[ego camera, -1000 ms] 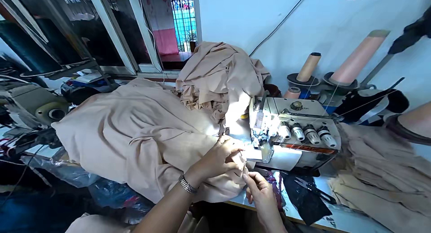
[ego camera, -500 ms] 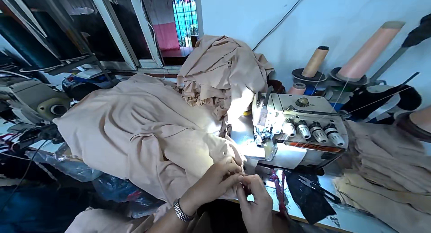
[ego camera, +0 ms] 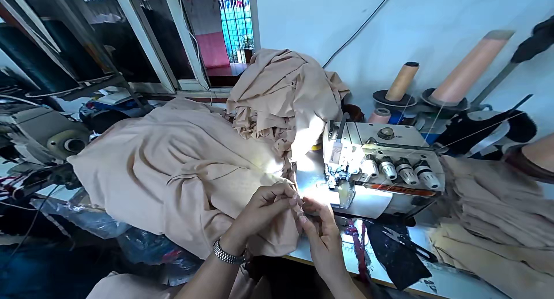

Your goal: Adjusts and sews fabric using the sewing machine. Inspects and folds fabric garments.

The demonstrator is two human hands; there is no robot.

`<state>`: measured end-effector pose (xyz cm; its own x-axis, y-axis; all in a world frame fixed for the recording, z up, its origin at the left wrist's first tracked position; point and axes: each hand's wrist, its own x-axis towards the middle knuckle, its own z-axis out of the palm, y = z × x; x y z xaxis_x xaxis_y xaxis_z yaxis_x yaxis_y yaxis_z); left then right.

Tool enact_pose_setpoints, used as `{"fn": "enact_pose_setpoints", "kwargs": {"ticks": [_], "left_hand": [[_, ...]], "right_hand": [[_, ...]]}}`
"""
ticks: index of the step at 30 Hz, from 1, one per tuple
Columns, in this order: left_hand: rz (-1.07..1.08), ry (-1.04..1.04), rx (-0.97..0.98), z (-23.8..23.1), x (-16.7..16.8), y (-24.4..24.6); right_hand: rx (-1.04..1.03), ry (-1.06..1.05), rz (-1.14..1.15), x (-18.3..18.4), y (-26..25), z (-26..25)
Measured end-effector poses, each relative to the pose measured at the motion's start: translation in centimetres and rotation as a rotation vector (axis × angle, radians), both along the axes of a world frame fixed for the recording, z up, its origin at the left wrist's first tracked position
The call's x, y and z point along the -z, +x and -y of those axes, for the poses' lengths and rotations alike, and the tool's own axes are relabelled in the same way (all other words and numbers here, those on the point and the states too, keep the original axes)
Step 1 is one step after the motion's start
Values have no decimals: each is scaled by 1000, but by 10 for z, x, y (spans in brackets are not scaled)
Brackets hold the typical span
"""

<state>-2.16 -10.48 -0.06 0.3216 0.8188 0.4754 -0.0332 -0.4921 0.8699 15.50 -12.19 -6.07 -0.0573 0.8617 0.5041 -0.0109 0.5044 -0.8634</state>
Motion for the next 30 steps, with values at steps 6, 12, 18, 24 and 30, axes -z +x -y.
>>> {"fn": "enact_pose_setpoints", "kwargs": {"ticks": [6, 12, 18, 24, 30], "left_hand": [[54, 19, 13, -8, 0, -7], [-1, -73, -116, -16, -6, 9], [-359, 3, -269, -28, 1, 37], [-504, 80, -416, -41, 17, 54], [-486, 120, -432, -43, 24, 61]], "right_hand": [[-60, 49, 144, -5, -1, -7], [-140, -100, 48, -23, 19, 12], [32, -271, -61, -5, 44, 16], [115, -290, -43, 6, 47, 15], [132, -275, -22, 17, 50, 34]]}}
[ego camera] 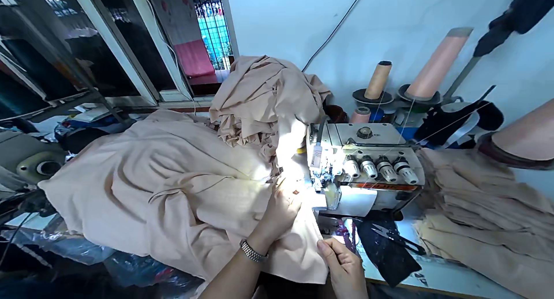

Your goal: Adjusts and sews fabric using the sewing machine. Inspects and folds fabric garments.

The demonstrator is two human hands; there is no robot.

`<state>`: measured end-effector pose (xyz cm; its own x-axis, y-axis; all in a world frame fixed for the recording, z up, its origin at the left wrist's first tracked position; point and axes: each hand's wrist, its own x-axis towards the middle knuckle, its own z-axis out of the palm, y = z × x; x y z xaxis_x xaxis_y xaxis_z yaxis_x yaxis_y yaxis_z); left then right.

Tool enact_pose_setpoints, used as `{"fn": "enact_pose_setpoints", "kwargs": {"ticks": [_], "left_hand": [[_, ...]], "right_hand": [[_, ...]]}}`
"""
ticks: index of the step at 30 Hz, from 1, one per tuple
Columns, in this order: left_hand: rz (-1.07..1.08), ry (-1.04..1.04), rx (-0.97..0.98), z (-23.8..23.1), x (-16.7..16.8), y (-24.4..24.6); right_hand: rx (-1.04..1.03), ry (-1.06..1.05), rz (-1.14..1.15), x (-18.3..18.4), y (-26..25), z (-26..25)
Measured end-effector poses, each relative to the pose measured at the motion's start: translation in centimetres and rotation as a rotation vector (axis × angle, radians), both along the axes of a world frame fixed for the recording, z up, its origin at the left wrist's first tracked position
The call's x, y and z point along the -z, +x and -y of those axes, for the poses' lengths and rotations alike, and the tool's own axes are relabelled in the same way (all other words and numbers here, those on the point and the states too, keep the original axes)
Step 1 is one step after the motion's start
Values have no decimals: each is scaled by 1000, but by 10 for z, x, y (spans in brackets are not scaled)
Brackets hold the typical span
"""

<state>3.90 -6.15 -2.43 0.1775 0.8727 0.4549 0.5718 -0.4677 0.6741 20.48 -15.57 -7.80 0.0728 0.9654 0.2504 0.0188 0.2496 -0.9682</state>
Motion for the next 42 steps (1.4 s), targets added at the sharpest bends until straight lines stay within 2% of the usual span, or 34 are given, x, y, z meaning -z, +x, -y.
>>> {"fn": "enact_pose_setpoints", "kwargs": {"ticks": [4, 13, 19, 23, 27, 31, 35, 42], "left_hand": [[156, -60, 67, -3, -1, -4], [198, -27, 83, -1, 0, -17], [-52, 142, -35, 5, -3, -21], [-275, 346, 7, 22, -2, -15], [-491, 272, -47, 40, 5, 0], [-472, 264, -67, 39, 13, -1], [-350, 217, -4, 28, 12, -5], [-168, 68, 49, -4, -5, -11]], "right_hand": [[13, -51, -58, 4, -3, -6], [-3, -122, -124, 3, -1, -3], [0, -145, -153, 4, -1, -1], [-2, -156, -176, 1, -2, 2], [-11, -152, -166, 0, -3, 2], [-3, -152, -163, -1, -4, 4], [5, -134, -141, -7, -1, 0], [68, -86, -173, -17, -5, -18]]}}
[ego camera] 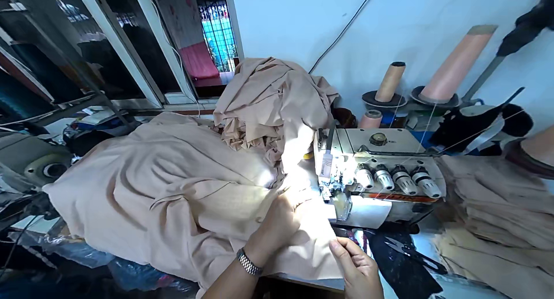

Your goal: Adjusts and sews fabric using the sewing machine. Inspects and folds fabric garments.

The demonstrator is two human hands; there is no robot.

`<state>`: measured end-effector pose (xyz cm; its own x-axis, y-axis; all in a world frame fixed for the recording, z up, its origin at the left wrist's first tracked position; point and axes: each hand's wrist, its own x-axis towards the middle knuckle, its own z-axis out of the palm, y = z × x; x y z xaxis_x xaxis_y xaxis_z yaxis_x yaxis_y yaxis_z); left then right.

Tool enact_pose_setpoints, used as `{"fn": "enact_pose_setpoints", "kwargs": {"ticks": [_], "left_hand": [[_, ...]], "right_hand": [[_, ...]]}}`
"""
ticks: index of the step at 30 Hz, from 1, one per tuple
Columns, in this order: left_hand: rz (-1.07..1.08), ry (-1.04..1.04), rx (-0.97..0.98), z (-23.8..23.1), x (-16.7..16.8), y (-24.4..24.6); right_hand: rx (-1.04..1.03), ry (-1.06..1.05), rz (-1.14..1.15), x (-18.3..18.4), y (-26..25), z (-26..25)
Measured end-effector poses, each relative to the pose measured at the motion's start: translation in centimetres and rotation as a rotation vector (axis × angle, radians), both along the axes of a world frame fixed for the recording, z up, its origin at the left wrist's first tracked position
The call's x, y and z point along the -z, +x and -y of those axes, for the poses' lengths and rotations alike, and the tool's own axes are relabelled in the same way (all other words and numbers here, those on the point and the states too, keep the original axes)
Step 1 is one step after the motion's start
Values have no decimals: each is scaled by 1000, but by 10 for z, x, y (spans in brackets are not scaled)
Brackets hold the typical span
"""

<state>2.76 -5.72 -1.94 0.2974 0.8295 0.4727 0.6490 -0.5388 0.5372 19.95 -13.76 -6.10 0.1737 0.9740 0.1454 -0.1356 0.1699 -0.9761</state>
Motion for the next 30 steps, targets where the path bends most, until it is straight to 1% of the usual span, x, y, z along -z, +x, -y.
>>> {"fn": "enact_pose_setpoints", "kwargs": {"ticks": [2, 7, 11, 16, 19, 24, 28, 30], "left_hand": [[35, -65, -42, -6, -4, 3], [-4, -145, -110, -7, -14, 16], [35, -104, -50, -11, -15, 19], [48, -77, 22, -9, -15, 12], [3, -35, 10, -4, -12, 10], [-150, 49, -29, -1, -13, 15], [-143, 86, -74, -12, -7, 14], [-121, 64, -75, -19, -7, 13]], "right_hand": [[20, -4, -37, -2, -1, -4], [40, -28, -73, -4, 3, -4], [13, -61, -103, -7, 7, -2], [-37, -54, -89, -5, 9, -8], [-65, -59, -71, -5, 11, -8], [-55, -36, -55, -3, 5, -15], [10, -13, -76, -4, -1, -23], [43, -16, -105, -4, -2, -25]]}}
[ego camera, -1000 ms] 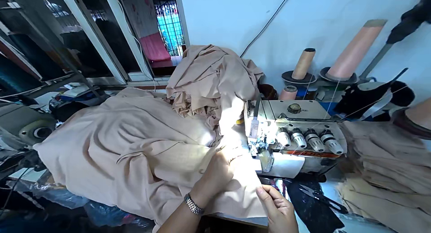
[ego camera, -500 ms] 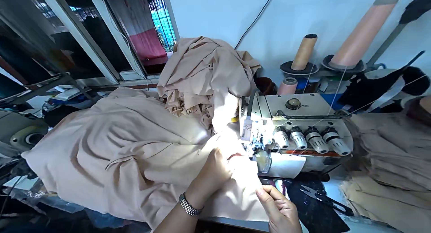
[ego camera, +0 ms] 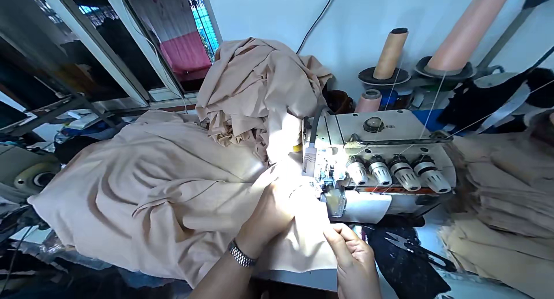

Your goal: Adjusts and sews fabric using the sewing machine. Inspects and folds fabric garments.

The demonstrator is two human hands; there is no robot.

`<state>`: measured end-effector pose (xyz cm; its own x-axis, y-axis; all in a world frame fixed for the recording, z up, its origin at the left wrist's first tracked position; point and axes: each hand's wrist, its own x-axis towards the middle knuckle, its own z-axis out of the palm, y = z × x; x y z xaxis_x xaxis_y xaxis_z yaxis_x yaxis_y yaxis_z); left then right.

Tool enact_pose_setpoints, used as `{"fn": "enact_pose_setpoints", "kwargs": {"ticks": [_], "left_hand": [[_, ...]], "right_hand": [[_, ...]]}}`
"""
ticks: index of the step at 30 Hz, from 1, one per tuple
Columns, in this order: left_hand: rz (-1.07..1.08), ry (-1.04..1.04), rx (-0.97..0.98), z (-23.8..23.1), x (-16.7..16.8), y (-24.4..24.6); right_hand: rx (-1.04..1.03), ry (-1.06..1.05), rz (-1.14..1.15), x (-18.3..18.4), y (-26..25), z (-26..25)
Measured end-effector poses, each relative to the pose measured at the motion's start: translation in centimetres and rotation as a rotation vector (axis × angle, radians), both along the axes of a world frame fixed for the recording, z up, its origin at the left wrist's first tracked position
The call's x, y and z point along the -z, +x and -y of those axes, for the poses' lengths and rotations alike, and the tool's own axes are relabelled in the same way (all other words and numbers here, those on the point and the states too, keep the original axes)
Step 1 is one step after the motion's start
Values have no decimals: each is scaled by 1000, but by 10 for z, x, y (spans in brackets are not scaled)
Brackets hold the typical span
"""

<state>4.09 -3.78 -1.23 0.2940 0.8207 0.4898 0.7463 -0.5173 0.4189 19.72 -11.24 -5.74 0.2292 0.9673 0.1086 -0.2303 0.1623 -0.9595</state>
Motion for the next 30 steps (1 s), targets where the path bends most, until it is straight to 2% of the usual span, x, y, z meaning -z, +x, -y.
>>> {"fn": "enact_pose_setpoints", "kwargs": {"ticks": [9, 12, 26, 28, 30], "left_hand": [[316, -371, 6, -8, -15, 3], [373, -408, 50, -4, -20, -2], [269, -254, 75, -18, -32, 6], [270, -172, 92, -19, -28, 4], [253, 1, 103, -21, -15, -2]], "right_hand": [[72, -11, -64, 1, -1, 1], [83, 11, -54, 2, -2, -3], [67, 55, -25, 7, -3, -4], [43, 52, -16, 9, -2, -2], [20, 29, 19, 12, 2, 5]]}}
